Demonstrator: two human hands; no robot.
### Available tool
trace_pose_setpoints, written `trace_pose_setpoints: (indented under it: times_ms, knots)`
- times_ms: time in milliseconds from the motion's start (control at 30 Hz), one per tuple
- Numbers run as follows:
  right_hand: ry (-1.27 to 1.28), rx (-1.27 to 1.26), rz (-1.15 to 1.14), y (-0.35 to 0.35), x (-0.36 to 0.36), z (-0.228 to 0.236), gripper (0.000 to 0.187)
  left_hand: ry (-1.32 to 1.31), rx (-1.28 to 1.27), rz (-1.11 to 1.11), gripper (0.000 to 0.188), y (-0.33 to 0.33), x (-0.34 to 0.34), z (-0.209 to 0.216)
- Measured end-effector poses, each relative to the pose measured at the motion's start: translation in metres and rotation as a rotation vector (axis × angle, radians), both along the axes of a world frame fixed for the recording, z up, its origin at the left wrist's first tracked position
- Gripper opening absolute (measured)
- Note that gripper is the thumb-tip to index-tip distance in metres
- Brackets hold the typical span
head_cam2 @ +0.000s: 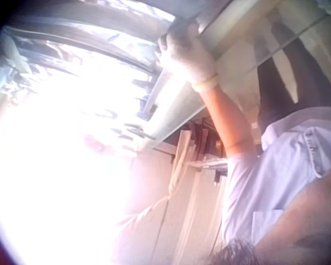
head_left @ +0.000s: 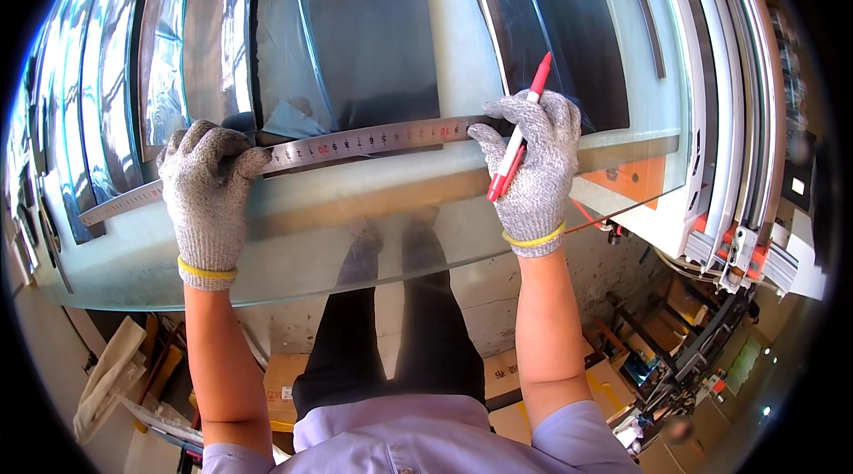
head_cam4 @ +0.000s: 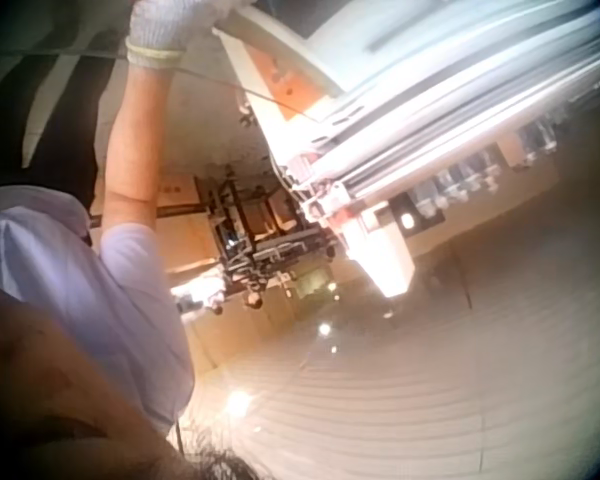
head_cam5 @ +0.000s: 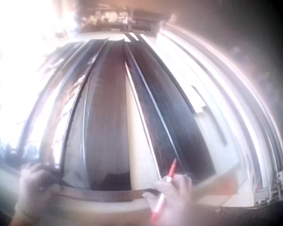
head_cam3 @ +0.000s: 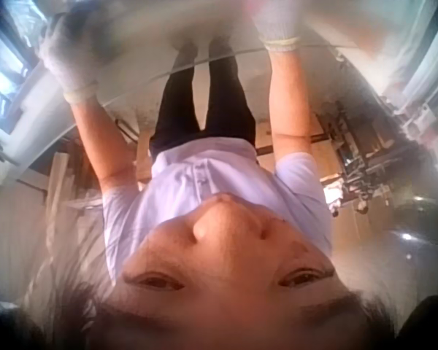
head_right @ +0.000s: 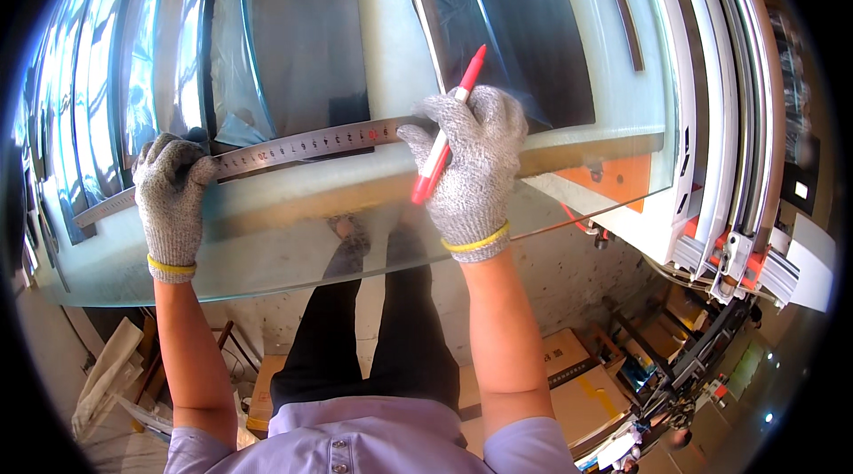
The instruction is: The person measures and marks several dark rectangular solar panels on a glass table using a metal ruler and a red marker. They align the ruler along the edges of the panels to draw straight lines, occasionally repositioning the panels to access different sides. The process involves repetitive measuring and marking actions on multiple units.
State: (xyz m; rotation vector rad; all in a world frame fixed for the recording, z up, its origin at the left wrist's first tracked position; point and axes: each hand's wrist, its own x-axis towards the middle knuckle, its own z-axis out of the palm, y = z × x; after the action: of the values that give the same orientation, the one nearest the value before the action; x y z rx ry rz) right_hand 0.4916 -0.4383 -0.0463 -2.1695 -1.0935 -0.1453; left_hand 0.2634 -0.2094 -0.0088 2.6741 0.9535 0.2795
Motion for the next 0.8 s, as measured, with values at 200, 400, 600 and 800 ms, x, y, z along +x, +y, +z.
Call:
trace_pose_setpoints:
  times_ms: [200,400,600,800]
  knots:
    - [-0.027,0.000,0.004,-0.0008,0.0008,-0.0006,0.034,-0.003,-0.024,-0.001,0.029,0.0017,-0.0004,0.0003]
    - [-0.016,0.001,0.003,0.0002,0.0006,-0.0025,0.034,-0.017,-0.025,-0.007,0.026,0.0029,-0.0029,-0.0027]
    - [-0.031,0.000,0.000,0.0000,0.0003,-0.0031,0.035,-0.014,-0.018,-0.003,0.025,0.0023,-0.0020,-0.0025]
    - [-0.035,0.005,-0.003,0.0002,0.0001,-0.0059,0.036,-0.024,-0.012,-0.018,0.024,0.0019,-0.0011,-0.0010]
